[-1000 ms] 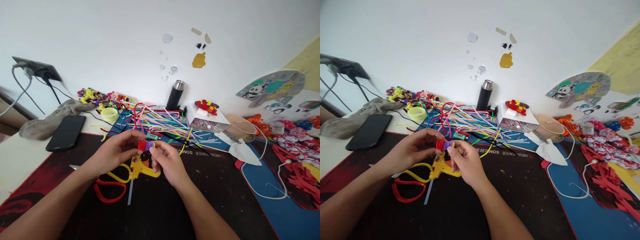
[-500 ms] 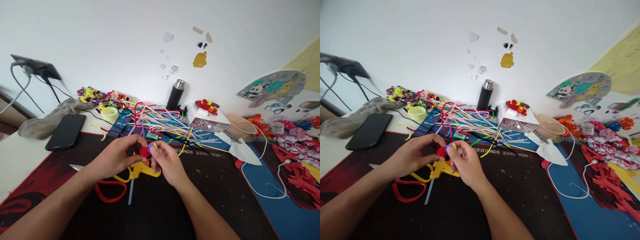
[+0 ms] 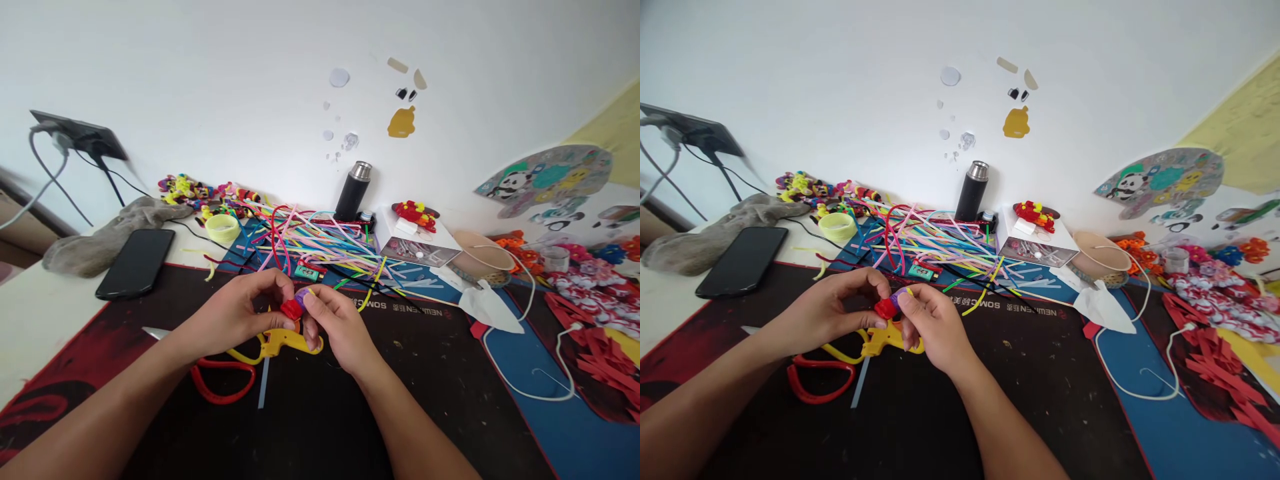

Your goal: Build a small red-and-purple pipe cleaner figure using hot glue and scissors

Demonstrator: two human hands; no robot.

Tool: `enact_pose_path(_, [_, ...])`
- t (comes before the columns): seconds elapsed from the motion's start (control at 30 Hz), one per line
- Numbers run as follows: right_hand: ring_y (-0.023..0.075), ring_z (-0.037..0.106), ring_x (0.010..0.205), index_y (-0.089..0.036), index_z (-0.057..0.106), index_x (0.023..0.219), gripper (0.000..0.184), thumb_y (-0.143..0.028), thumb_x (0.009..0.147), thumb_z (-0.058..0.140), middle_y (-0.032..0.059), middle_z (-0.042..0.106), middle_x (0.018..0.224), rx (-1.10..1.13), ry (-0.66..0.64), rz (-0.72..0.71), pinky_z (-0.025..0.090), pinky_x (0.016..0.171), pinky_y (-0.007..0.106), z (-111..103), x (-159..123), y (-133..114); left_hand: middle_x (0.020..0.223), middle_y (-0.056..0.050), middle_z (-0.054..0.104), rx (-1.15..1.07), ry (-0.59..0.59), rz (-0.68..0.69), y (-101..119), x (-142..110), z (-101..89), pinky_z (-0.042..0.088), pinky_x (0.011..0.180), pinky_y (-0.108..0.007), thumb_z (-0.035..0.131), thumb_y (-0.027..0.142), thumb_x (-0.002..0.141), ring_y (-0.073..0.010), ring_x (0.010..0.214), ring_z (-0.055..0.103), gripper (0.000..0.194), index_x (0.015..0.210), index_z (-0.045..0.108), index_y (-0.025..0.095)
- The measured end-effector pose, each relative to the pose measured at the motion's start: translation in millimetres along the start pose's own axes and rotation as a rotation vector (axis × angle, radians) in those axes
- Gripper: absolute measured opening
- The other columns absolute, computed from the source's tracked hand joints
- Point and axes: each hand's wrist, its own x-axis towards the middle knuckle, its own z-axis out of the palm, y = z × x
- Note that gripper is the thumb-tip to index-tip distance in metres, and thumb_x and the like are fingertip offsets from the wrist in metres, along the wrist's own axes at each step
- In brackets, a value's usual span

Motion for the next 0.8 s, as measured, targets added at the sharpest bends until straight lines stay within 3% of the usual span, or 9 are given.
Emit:
enact_pose_path(0.57, [0.0094, 0.049, 0.040, -0.019, 0.073, 0.094, 0.048, -0.067, 0.093, 0.079, -0.0098, 0.052, 0.050, 0.009, 0.032, 0.005, 0.039, 0.045, 0.022, 0.9, 1.4, 1.7, 0.077, 0.003, 0.068, -0.149, -0.014, -0.124, -4.7, 3.6, 6.2, 0.051, 0.062, -0.024, 0.092, 0.034, 0.082, -0.0156, 0.071, 0.065, 0.031, 0.088, 0.064, 0.021])
enact_pose_path(0.8, [0.0093, 0.050, 0.041, -0.020, 0.072, 0.092, 0.047, -0.066, 0.092, 0.080, -0.0097, 0.052, 0.052, 0.058, 0.086, 0.002, 0.038, 0.045, 0.022, 2.0, 1.8, 0.9, 0.084, 0.001, 0.074, -0.329, -0.042, -0.084, -5.4, 7.1, 7.0, 0.058, 0.075, -0.028, 0.089, 0.028, 0.088, -0.0186, 0.082, 0.076, 0.028, 0.094, 0.063, 0.020])
